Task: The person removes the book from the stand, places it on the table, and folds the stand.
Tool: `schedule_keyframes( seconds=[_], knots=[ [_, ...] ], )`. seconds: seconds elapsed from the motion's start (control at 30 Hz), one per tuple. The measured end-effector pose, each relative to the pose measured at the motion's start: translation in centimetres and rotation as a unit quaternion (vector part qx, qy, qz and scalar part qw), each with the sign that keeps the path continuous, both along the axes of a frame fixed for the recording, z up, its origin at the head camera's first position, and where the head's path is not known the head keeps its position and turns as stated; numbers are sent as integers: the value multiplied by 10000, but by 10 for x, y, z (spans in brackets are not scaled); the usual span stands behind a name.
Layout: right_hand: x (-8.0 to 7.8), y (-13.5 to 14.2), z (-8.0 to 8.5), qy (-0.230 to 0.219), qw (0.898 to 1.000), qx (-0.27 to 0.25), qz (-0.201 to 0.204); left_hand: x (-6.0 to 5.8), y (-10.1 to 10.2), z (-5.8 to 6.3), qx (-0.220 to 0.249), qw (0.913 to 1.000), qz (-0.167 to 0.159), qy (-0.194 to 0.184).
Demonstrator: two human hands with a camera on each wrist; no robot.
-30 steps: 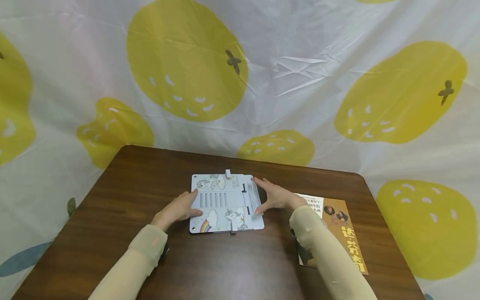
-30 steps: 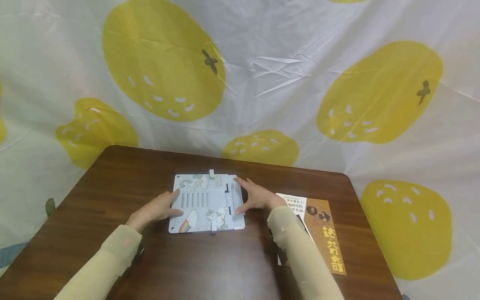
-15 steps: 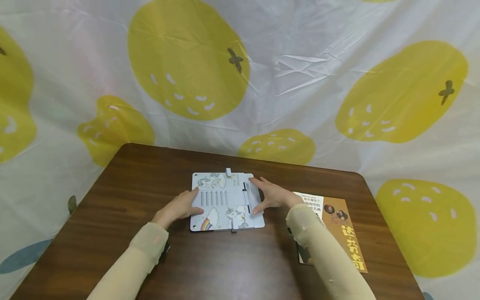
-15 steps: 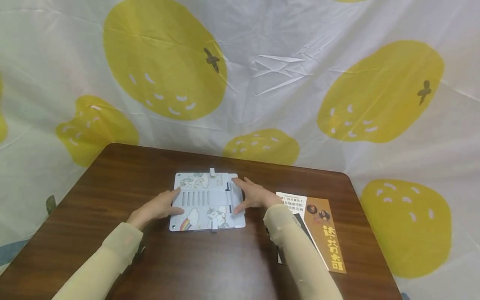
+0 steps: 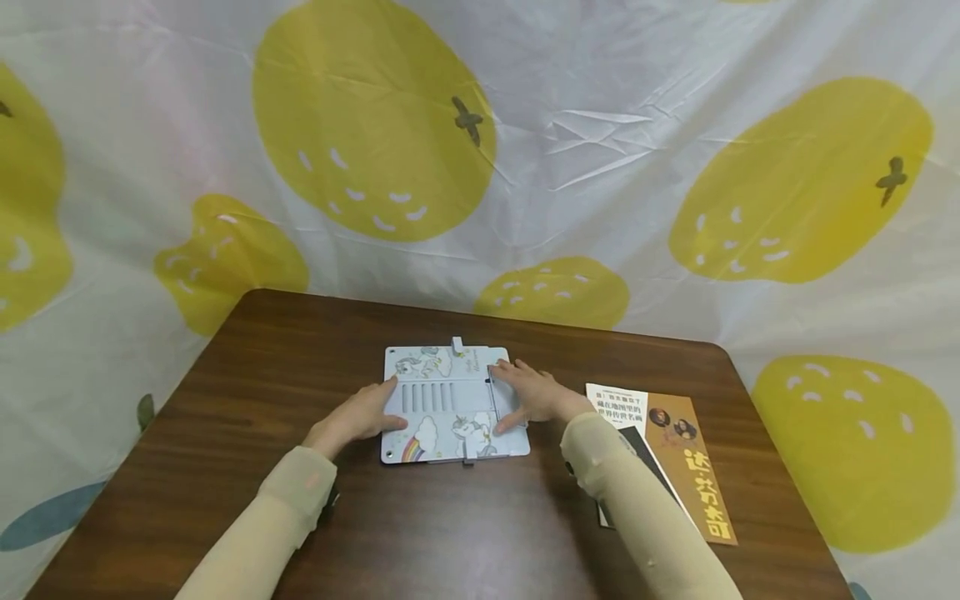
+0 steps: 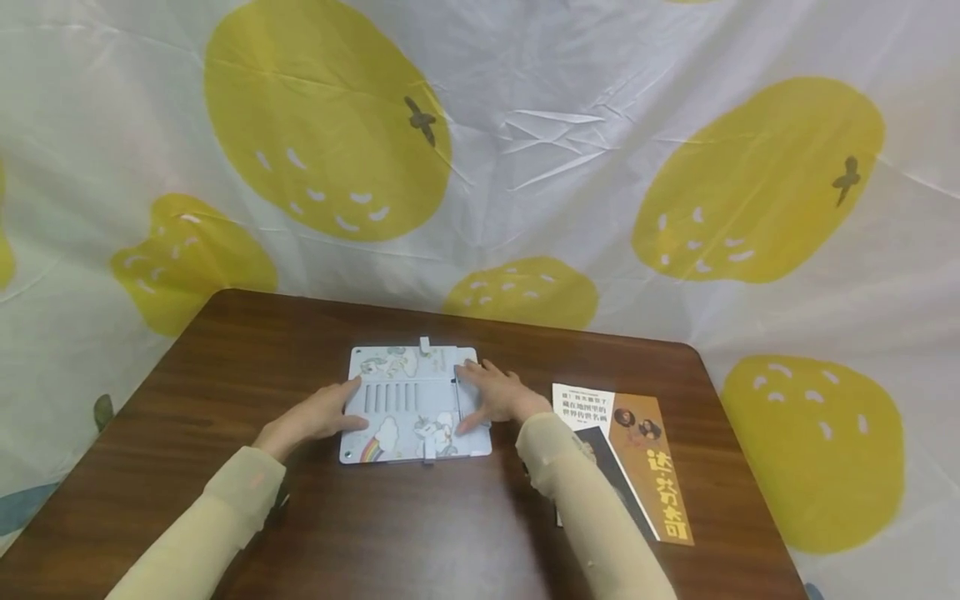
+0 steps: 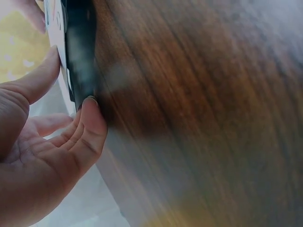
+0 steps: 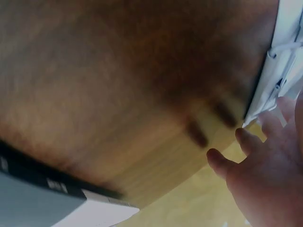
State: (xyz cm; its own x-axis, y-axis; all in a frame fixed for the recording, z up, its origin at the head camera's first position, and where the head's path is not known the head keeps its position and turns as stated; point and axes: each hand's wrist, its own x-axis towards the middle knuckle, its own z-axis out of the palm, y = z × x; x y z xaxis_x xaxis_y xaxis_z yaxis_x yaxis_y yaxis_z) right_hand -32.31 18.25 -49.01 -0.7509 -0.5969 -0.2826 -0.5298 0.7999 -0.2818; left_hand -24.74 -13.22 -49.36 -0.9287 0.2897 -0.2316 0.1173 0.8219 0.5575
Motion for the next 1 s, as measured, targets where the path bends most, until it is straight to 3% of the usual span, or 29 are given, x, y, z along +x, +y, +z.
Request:
schedule_keyframes(
  seconds=[0.37, 0.5, 0.6, 0.8, 1.0],
  knots=[
    [4, -10, 6, -80, 9993, 330, -166, 1, -4, -1, 132, 9999, 56, 64],
    [1, -15, 11, -198, 9973, 685, -180, 0, -1, -3, 139, 9999, 38, 45],
    [-7, -26, 13, -72, 9964, 808, -248, 1, -1, -5, 123, 9999, 119, -23],
    [-30, -55, 13, 244, 9973, 171, -676, 3, -1, -4, 186, 9996, 226, -32],
    [-49, -82, 12, 431, 9971, -5, -629, 0, -1, -5, 264, 9994, 216, -26]
  ],
)
